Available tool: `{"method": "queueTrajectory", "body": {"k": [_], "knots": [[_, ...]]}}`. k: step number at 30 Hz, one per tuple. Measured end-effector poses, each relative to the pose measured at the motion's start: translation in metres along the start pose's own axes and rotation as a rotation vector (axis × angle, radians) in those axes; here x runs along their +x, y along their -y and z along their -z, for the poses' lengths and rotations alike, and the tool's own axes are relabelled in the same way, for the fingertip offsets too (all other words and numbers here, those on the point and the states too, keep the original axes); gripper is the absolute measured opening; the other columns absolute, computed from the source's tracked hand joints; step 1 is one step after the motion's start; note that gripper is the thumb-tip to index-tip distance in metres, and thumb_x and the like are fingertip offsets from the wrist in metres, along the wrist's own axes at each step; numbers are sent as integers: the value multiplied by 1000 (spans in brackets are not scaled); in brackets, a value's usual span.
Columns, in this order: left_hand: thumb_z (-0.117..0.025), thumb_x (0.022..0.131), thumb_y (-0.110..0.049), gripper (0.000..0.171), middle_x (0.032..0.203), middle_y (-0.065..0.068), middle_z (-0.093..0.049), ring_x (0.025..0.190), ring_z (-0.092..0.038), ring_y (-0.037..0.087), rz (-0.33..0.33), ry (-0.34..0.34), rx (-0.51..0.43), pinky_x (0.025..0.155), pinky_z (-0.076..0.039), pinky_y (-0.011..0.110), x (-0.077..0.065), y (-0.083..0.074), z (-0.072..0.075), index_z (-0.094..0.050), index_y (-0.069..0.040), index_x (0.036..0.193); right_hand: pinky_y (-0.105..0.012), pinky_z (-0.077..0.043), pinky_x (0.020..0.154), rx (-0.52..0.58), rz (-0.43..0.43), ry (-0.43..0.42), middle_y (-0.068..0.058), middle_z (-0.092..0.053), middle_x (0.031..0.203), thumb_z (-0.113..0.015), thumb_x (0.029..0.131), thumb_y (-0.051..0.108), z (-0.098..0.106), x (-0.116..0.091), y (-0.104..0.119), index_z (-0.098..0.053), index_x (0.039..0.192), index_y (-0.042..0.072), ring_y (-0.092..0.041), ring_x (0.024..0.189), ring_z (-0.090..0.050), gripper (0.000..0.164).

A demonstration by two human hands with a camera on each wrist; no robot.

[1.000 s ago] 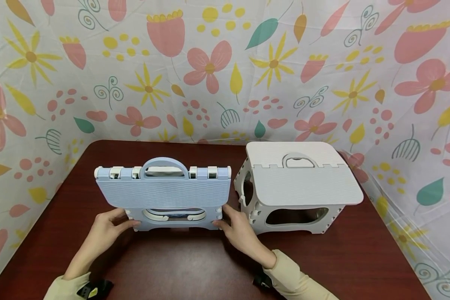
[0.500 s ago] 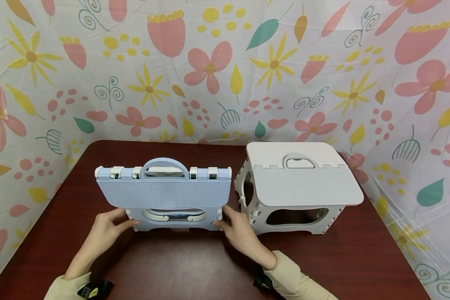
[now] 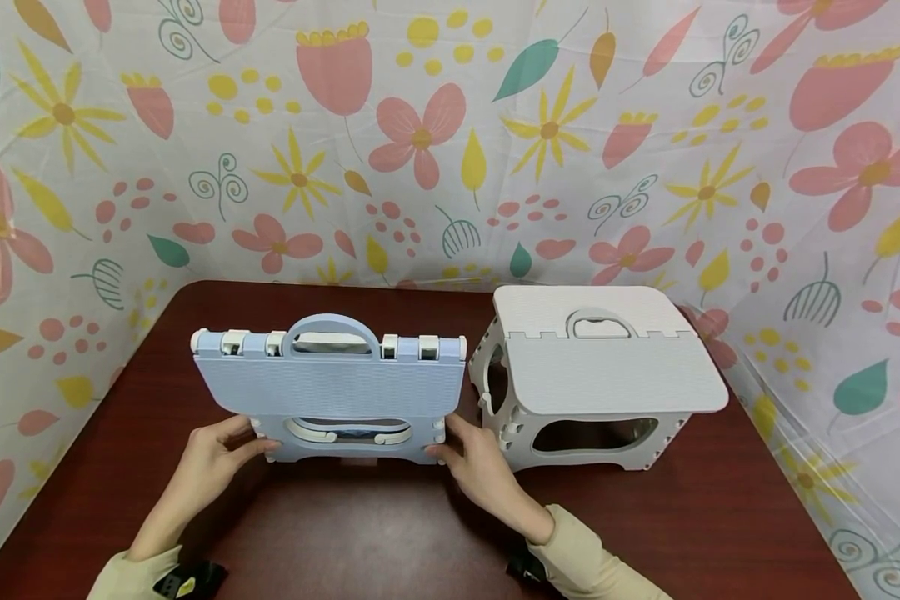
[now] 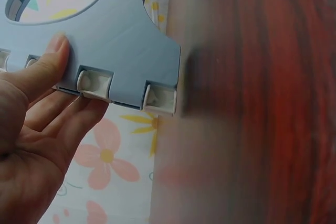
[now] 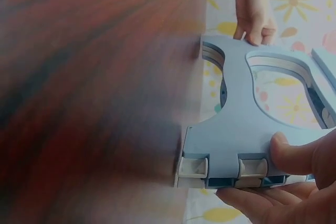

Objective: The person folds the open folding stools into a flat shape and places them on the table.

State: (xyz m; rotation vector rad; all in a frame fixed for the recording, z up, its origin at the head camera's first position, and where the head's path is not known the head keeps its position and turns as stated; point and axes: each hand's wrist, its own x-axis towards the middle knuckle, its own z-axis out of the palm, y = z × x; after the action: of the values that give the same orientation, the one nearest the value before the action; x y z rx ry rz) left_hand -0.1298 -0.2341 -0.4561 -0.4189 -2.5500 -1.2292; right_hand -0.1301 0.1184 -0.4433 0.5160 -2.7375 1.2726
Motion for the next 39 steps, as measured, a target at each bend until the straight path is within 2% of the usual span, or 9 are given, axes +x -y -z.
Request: {"method": "queueTrajectory", "body": {"k": [4, 10, 13, 20, 24, 35, 39], "knots": [[-78, 74, 3, 28, 93, -17, -69, 83, -63, -9, -4, -10, -12, 66, -50, 13, 0, -3, 1, -72, -7, 99, -26, -50, 81, -1, -5, -6, 4, -72, 108, -74, 83, 20, 1, -1, 1, -63, 115, 19, -3, 88, -62, 34], [-79, 73, 3, 32, 97, -24, -65, 87, -60, -14, -7, -30, -18, 68, -49, 10, 1, -7, 3, -72, -6, 103, -24, -48, 76, -11, -2, -2, 4, -72, 106, -73, 84, 23, 4, -2, 4, -63, 114, 20, 0, 74, -55, 32], [-79, 73, 3, 33, 99, -27, -64, 87, -60, -15, -10, -34, -26, 68, -49, 9, 1, -10, 3, -71, -5, 105, -24, -48, 75, -14, -1, -3, 5, -71, 103, -73, 84, 23, 6, -3, 5, -63, 110, 20, 0, 72, -53, 28], [-79, 73, 3, 37, 100, -32, -61, 89, -59, -17, -5, -43, -47, 69, -48, 8, 1, -17, 6, -69, 2, 110, -28, -51, 84, -19, 16, -11, 4, -71, 113, -74, 83, 22, 8, -4, 7, -65, 116, 18, -3, 94, -62, 35], [-79, 74, 3, 37, 99, -31, -60, 89, -59, -17, 9, -52, -69, 67, -49, 8, -1, -19, 6, -69, 5, 109, -30, -52, 85, -8, 17, -7, 3, -70, 116, -75, 82, 23, 10, -5, 8, -65, 118, 17, -4, 97, -62, 38], [-78, 72, 7, 40, 102, -33, -58, 90, -59, -19, -6, -70, -104, 64, -49, 9, -3, -23, 7, -68, 10, 111, -24, -51, 80, -3, 24, 8, 3, -70, 115, -76, 82, 22, 13, -8, 11, -65, 120, 15, 3, 75, -53, 41], [-78, 73, 5, 40, 102, -33, -58, 91, -58, -19, 3, -68, -99, 64, -50, 9, -3, -25, 8, -68, 9, 111, -22, -49, 77, 6, 10, 20, 4, -70, 114, -75, 82, 23, 14, -8, 12, -65, 119, 17, 6, 57, -41, 39]]}}
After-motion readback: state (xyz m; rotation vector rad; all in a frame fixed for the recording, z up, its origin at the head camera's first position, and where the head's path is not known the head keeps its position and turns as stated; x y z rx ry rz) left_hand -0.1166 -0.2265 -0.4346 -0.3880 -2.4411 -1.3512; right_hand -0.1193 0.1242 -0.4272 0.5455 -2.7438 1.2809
